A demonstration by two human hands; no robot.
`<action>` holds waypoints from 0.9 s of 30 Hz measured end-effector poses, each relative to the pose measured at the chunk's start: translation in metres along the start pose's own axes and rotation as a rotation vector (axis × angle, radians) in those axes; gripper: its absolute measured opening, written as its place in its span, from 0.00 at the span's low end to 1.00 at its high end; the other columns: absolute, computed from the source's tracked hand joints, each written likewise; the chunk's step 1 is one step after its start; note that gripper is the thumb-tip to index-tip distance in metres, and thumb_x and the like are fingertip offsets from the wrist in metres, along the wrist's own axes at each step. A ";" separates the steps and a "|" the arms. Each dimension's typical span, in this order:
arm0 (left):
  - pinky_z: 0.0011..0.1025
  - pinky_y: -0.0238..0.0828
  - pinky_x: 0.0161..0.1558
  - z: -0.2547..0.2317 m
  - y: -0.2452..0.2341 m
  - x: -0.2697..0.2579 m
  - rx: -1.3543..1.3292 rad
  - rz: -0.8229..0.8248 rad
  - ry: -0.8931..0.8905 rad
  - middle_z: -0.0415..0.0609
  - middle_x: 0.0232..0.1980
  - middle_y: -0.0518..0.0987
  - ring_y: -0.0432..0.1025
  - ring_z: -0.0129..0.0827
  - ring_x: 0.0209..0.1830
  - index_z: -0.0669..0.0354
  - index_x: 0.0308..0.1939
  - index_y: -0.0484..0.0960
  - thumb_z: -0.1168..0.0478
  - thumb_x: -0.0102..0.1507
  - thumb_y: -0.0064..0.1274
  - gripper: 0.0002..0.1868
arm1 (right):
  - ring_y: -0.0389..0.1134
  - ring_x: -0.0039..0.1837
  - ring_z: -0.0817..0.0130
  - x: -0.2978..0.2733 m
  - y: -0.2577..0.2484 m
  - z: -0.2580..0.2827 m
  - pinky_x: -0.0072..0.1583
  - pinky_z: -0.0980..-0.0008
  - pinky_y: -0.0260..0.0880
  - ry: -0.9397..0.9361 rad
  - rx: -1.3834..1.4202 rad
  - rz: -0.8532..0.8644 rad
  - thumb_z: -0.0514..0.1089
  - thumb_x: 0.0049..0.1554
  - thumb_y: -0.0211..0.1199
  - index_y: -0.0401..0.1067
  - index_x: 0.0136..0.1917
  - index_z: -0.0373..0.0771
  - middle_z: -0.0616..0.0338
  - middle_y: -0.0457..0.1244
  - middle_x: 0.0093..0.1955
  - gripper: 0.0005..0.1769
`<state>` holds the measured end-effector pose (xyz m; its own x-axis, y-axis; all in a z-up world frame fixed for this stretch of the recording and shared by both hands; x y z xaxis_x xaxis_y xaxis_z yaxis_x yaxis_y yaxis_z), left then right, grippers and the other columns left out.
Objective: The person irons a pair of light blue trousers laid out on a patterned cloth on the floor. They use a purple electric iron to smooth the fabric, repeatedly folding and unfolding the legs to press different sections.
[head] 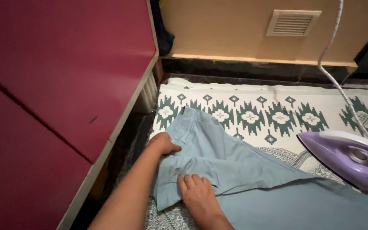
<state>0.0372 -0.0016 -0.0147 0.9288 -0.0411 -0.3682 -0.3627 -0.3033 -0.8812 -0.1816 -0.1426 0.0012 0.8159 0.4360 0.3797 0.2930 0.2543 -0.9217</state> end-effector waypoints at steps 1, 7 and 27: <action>0.39 0.74 0.52 0.005 0.007 0.009 -0.051 0.019 -0.007 0.56 0.50 0.85 0.80 0.46 0.51 0.61 0.46 0.87 0.43 0.49 0.70 0.30 | 0.64 0.55 0.60 -0.001 -0.003 -0.001 0.53 0.60 0.65 -0.037 0.039 -0.043 0.39 0.48 0.60 0.69 0.66 0.35 0.57 0.63 0.53 0.30; 0.37 0.73 0.38 0.058 0.047 0.103 -0.230 -0.083 0.218 0.55 0.32 0.85 0.79 0.42 0.34 0.61 0.30 0.90 0.57 0.51 0.60 0.12 | 0.66 0.46 0.57 -0.006 -0.047 0.017 0.47 0.59 0.67 -0.066 0.410 -0.282 0.33 0.45 0.62 0.77 0.52 0.40 0.58 0.65 0.43 0.19; 0.31 0.71 0.50 0.104 0.009 0.017 -1.324 0.294 -0.067 0.46 0.46 0.88 0.79 0.34 0.46 0.61 0.49 0.85 0.37 0.62 0.47 0.31 | 0.71 0.53 0.50 0.100 -0.109 -0.106 0.55 0.55 0.71 0.363 0.236 -0.365 0.42 0.59 0.63 0.79 0.51 0.43 0.50 0.70 0.54 0.08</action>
<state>0.0416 0.0938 -0.0594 0.8112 -0.2275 -0.5387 -0.1659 -0.9729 0.1612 -0.0794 -0.2181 0.1306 0.8139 -0.0299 0.5802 0.5027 0.5368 -0.6776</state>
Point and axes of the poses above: each hand's wrist, its own x-axis towards the middle knuckle, its own y-axis out of the palm, z = x × y, the point moved 4 cm from there along x, towards the middle knuckle
